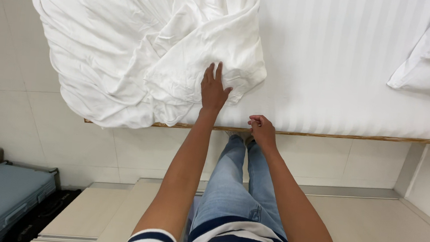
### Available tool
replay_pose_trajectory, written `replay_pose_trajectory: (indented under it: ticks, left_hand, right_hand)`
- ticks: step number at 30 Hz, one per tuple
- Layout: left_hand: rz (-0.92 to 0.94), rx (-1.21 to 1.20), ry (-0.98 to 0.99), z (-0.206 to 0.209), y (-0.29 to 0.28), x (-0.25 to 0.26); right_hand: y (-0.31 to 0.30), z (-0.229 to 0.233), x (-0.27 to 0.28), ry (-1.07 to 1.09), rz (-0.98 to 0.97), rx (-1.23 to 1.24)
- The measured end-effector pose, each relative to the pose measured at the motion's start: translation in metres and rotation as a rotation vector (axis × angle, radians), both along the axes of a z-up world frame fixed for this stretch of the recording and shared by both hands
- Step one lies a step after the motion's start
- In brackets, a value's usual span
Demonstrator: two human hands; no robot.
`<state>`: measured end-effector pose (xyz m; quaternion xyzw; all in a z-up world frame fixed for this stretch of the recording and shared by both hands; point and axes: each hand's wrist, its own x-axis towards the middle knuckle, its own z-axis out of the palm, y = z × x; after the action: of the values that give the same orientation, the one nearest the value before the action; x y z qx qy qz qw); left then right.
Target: The person spreads and smooths a white duvet and bedsheet over a mattress, tucking in the edges around the frame and adjusting the fabric to cover the pillows.
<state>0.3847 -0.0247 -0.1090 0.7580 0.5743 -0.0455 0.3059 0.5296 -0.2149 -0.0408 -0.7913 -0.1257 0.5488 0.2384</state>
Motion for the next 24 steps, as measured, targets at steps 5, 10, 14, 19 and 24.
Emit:
replay_pose_trajectory:
  ticks: [5, 10, 14, 19, 24]
  left_hand:
    - [-0.085, 0.203, -0.016, -0.08, 0.034, -0.001]
    - [-0.276, 0.312, -0.193, -0.092, 0.042, -0.004]
    - [-0.091, -0.126, -0.433, -0.059, -0.018, 0.004]
    - [0.123, -0.314, -0.661, 0.028, -0.097, 0.002]
    - [0.246, -0.238, -0.515, 0.049, -0.102, -0.016]
  right_hand:
    - [-0.009, 0.002, 0.001, 0.016, -0.061, -0.012]
    - [0.013, -0.034, 0.014, 0.042, -0.093, 0.029]
    - [0.065, -0.008, 0.029, 0.174, -0.417, 0.039]
    - [0.082, -0.042, 0.034, 0.559, -0.646, 0.043]
    - [0.033, -0.131, 0.049, 0.127, -0.63, 0.183]
